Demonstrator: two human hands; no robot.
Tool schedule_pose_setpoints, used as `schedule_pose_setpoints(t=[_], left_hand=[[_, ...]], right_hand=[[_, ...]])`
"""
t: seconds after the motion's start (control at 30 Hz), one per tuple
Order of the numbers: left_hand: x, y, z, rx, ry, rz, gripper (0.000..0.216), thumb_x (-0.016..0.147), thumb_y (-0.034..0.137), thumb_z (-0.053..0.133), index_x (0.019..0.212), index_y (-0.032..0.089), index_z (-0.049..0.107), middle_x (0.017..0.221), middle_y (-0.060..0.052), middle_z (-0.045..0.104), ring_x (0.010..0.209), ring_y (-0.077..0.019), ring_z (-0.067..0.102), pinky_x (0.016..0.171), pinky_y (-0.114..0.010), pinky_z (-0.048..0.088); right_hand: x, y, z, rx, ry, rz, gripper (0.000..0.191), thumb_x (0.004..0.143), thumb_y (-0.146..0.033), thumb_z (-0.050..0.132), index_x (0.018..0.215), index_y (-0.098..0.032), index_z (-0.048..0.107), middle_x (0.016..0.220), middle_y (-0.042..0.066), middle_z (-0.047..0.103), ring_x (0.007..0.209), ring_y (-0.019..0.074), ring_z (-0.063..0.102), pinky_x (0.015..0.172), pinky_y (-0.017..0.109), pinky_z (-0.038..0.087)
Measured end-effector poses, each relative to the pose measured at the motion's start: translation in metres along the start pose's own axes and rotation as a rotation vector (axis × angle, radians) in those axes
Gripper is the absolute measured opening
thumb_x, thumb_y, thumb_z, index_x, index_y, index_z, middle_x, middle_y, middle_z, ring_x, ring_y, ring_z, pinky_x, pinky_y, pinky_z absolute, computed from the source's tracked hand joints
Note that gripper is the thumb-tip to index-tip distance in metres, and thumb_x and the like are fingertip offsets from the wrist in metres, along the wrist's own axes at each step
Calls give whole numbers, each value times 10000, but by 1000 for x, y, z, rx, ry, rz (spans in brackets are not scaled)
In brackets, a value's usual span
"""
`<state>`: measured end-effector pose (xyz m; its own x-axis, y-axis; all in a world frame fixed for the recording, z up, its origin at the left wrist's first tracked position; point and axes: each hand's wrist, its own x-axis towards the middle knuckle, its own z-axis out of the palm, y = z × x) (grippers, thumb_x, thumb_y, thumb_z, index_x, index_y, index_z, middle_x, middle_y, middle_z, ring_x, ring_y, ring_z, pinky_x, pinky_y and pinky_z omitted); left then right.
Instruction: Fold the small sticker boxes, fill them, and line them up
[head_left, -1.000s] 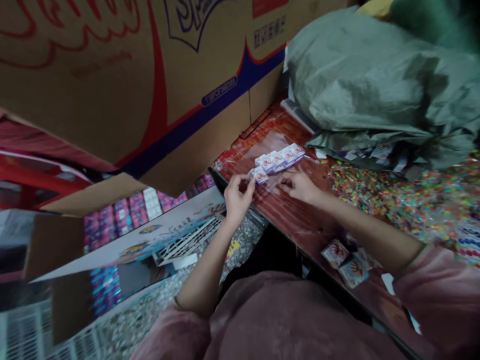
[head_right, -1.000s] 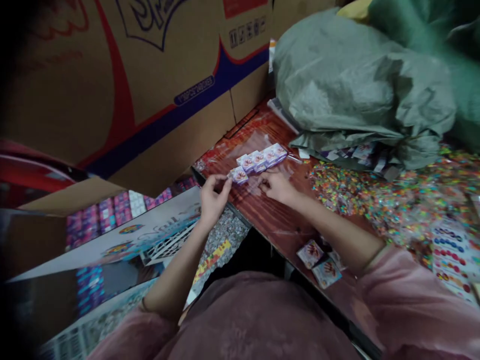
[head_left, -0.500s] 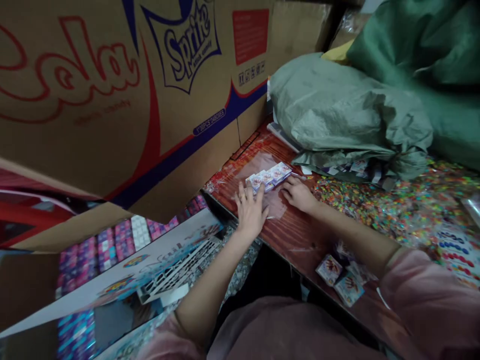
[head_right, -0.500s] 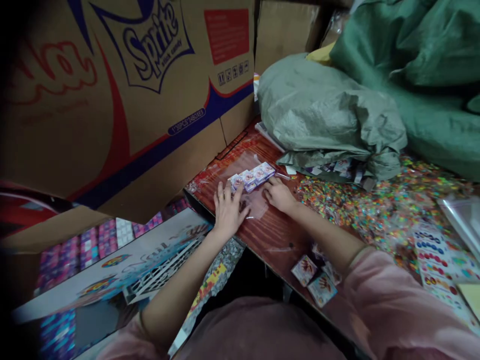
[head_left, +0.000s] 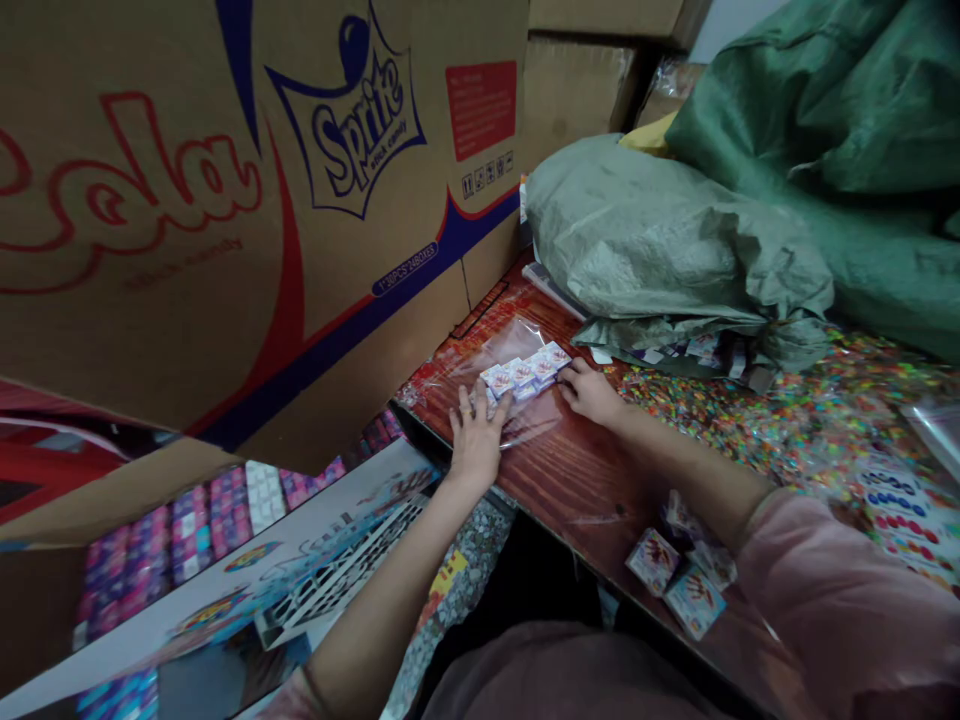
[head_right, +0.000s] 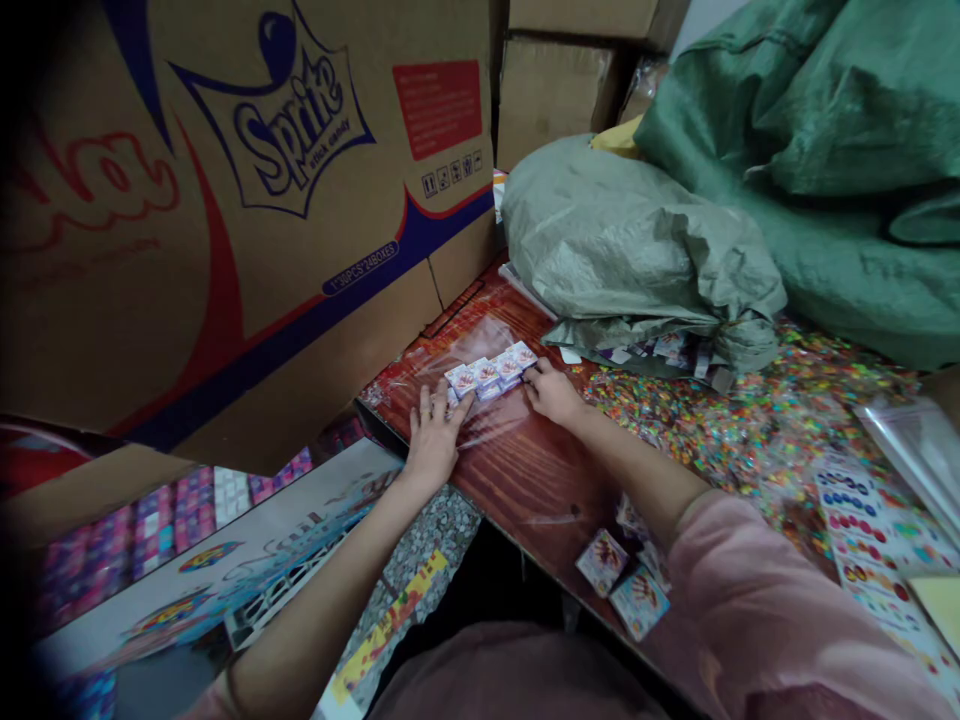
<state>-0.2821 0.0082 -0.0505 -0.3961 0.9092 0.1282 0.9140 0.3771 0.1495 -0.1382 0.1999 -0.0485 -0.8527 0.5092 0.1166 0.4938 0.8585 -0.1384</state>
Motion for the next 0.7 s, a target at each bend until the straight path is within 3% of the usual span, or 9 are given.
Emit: schedule_pose_setpoints(t=[0.1, 0.2, 0.37, 0.5, 0.7], left_hand=[[0, -20, -5, 2, -8, 83, 810, 737, -61, 510, 1421, 353, 378, 1564, -131, 219, 1423, -378, 187, 1070, -590, 311], [-1, -28, -9, 2, 24, 113, 802, 748, -20, 546, 1440, 334, 347, 1557, -146, 231, 1421, -380, 197, 1070, -577, 319], [7, -5, -8, 6, 52, 34, 683, 827, 93, 518, 1461, 262, 325, 1528, -200, 270, 1392, -420, 249, 1031, -613, 342], [13, 8, -1, 37, 36, 17, 663, 830, 33, 453, 1434, 294, 375, 1532, -170, 281, 1398, -398, 251, 1032, -605, 344], [16, 19, 2, 78, 133, -37, 558, 886, 177, 471, 1430, 273, 389, 1521, -191, 295, 1408, -416, 204, 1056, -671, 227]], right_hand=[[-15, -4, -3, -18, -43, -50, 219, 915, -184, 454, 1020, -155, 644, 1050, 117, 569, 827, 190, 603, 789, 295, 470], [-26, -9, -3, -36, -59, -103, 240, 915, -148, 440, 1048, -155, 640, 1083, 137, 569, 961, 228, 571, 846, 322, 463], [-22, -12, 4, -29, -50, -199, 332, 886, -71, 425, 1155, -145, 605, 1144, 141, 539, 1094, 245, 479, 985, 381, 405], [-14, -8, 7, -18, -39, -224, 398, 872, -47, 408, 1233, -119, 559, 1184, 155, 501, 1137, 251, 443, 1005, 410, 392], [-13, -10, 6, -21, -55, -251, 456, 852, -63, 433, 1297, -128, 511, 1214, 156, 471, 1169, 269, 410, 1013, 438, 373]])
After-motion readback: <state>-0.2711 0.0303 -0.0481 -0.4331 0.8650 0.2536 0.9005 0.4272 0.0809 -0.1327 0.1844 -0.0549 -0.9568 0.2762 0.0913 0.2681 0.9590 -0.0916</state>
